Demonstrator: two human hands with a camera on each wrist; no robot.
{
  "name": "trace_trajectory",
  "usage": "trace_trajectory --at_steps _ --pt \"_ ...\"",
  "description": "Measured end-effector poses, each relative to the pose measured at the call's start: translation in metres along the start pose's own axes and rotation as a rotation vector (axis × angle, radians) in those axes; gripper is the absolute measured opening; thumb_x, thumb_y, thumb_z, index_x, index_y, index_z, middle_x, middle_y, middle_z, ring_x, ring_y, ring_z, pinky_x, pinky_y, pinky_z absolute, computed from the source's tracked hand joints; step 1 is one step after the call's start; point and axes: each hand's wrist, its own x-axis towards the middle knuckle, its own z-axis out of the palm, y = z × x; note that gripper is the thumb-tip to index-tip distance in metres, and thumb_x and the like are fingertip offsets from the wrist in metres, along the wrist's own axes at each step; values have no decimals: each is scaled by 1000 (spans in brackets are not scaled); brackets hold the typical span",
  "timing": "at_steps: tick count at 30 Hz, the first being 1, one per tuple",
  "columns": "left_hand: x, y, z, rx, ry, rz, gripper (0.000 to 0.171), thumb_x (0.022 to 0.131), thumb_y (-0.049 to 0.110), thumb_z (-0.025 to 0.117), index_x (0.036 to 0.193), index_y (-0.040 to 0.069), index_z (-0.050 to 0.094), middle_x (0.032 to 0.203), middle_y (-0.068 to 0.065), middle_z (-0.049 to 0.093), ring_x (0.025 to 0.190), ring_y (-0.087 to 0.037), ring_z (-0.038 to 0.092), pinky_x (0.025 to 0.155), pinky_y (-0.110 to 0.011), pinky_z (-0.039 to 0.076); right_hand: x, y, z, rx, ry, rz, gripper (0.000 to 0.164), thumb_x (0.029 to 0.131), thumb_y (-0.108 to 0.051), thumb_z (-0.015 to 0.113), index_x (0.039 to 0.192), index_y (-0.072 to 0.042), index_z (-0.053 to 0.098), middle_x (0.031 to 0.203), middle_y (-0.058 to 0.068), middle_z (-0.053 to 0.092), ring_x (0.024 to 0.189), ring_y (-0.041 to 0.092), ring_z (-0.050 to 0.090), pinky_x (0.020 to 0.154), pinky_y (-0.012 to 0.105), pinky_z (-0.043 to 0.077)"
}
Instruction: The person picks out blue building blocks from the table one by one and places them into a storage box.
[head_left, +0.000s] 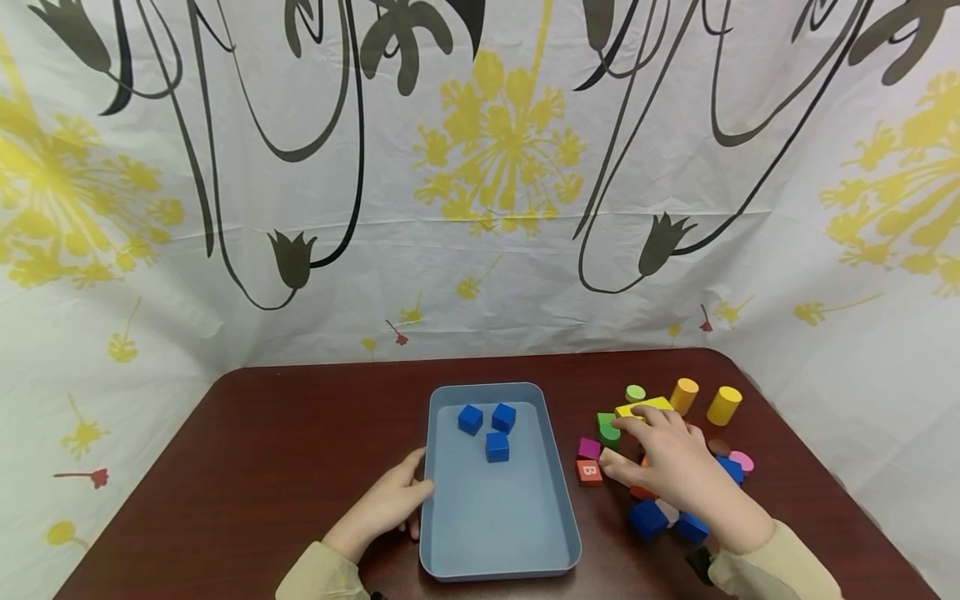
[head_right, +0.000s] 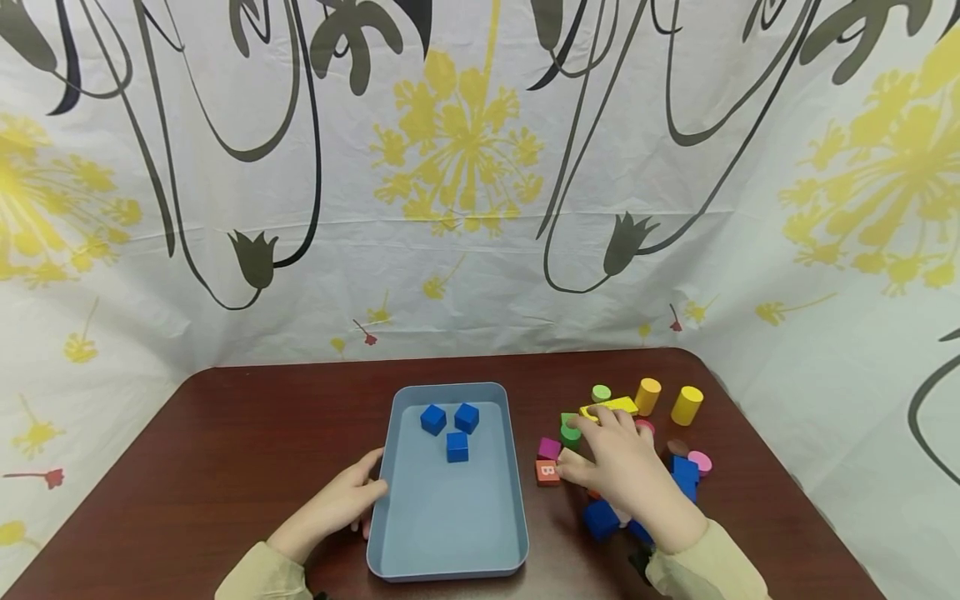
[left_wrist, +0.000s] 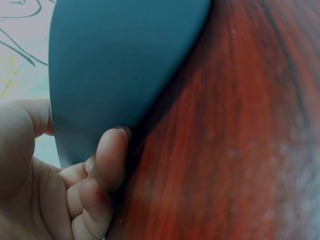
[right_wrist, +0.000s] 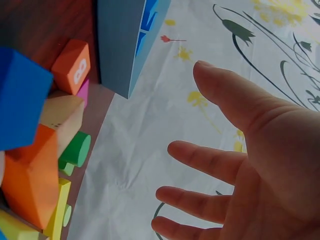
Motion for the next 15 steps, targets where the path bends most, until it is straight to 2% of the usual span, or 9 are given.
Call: trace_trajectory --at_steps 4,8,15 --pt "0 0 0 -4 -1 4 59 90 17 45 143 4 20 57 -10 58 42 -26 56 36 -29 40 -5 2 2 -13 -3 -10 65 71 -62 65 115 -14 60 118 15 50 106 38 42 75 61 37" --pt "0 -1 0 -2 -2 4 59 90 17 45 143 4 20 57 -10 58 42 -26 56 36 -29 40 -8 4 5 8 -12 -26 61 71 -56 69 112 -12 61 113 13 52 97 33 45 72 52 43" --pt "0 0 0 -2 -1 -1 61 89 17 45 143 4 20 57 -10 58 42 -26 56 36 -29 40 -12 6 9 94 -94 13 51 71 -45 74 108 -12 62 106 7 51 94 26 46 76 43 47"
